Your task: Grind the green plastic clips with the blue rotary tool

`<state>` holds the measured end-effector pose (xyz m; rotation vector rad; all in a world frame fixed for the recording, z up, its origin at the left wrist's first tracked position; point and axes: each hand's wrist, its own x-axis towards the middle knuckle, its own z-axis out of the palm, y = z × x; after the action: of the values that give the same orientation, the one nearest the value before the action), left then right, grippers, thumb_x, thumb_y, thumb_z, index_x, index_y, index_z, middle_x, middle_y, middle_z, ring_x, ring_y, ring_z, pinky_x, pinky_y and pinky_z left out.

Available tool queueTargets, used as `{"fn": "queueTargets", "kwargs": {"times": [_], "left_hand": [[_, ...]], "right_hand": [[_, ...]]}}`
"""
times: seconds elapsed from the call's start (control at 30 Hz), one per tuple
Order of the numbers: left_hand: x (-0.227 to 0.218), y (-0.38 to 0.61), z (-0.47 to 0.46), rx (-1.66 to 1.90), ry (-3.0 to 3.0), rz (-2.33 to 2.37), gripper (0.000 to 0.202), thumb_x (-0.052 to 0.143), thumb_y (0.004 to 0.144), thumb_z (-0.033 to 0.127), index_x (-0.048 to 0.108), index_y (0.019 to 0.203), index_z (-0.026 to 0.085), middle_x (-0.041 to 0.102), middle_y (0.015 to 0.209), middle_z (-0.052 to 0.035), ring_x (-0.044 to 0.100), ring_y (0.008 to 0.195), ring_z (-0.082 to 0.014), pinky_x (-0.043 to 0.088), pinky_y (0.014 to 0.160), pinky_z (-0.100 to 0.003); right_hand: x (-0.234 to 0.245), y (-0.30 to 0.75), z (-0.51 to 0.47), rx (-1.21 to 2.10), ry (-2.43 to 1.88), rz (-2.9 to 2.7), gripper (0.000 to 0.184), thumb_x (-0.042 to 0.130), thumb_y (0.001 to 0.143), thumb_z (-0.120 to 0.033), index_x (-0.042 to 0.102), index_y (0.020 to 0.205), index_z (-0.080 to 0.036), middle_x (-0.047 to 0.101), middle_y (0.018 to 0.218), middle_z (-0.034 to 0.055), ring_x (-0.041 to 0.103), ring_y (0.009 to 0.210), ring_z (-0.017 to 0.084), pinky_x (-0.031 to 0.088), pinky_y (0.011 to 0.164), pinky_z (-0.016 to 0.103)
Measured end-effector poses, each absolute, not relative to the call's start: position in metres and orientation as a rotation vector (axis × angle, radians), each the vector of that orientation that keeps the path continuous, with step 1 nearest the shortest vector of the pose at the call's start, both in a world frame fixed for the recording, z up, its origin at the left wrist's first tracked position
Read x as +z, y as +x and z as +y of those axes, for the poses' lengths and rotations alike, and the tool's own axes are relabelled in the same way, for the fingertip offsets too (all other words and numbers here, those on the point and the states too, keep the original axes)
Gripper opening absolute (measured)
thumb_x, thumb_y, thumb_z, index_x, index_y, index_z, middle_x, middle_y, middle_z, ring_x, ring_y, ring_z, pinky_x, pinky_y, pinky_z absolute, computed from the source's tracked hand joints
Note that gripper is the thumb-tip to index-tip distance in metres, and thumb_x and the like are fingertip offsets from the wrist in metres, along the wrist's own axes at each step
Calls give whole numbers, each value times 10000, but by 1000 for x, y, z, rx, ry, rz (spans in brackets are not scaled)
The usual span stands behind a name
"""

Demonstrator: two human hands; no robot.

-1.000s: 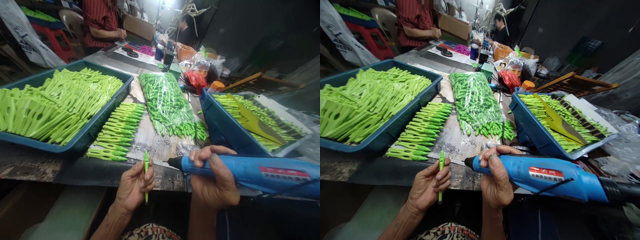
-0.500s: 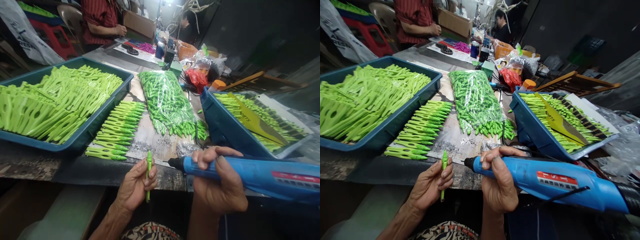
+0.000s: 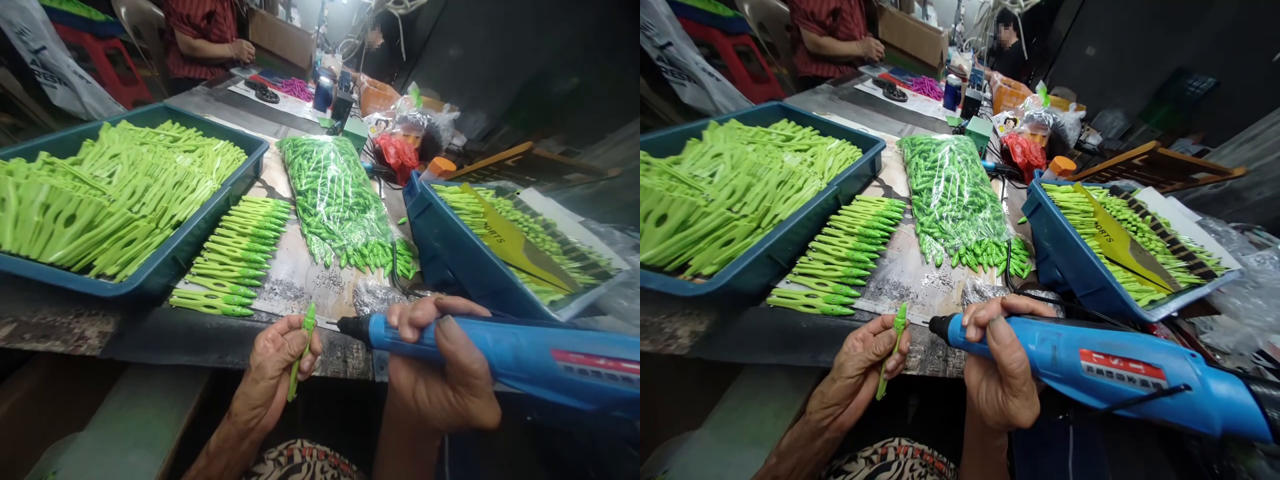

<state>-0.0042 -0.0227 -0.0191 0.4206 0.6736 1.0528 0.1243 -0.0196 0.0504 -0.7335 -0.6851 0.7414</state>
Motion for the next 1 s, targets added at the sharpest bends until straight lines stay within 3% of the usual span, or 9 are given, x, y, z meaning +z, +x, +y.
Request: {"fn": "queueTargets", "kwargs": {"times": [0.3, 0.67, 1.0], "left_hand": [[-19, -5, -29, 1038, 558, 859, 157, 648, 741, 220, 600, 848, 116, 618, 666, -30, 439, 487, -56, 328, 454, -174], [-16, -5, -33, 1089, 699, 1059, 125, 639, 743, 236, 551, 754, 149, 619, 638, -10, 435, 508, -73, 348, 489, -202], [-14, -10, -33, 1078, 539, 898, 95, 583, 792, 228, 534, 799, 146, 579, 663, 5, 401, 516, -54, 309, 494, -187]], "right_hand": [[51, 123, -20, 741, -745, -690, 164, 537, 665, -142, 540, 819, -198, 563, 603, -38, 452, 483, 83, 410, 571, 273], [48, 125, -22, 801, -691, -735, 179, 514, 700, -117, 538, 860, -193, 573, 651, -25, 485, 526, 83, 422, 588, 264], [50, 120, -23, 797, -712, -776, 174, 517, 699, -125, 524, 864, -179, 570, 647, -27, 485, 523, 79, 422, 584, 266]]}}
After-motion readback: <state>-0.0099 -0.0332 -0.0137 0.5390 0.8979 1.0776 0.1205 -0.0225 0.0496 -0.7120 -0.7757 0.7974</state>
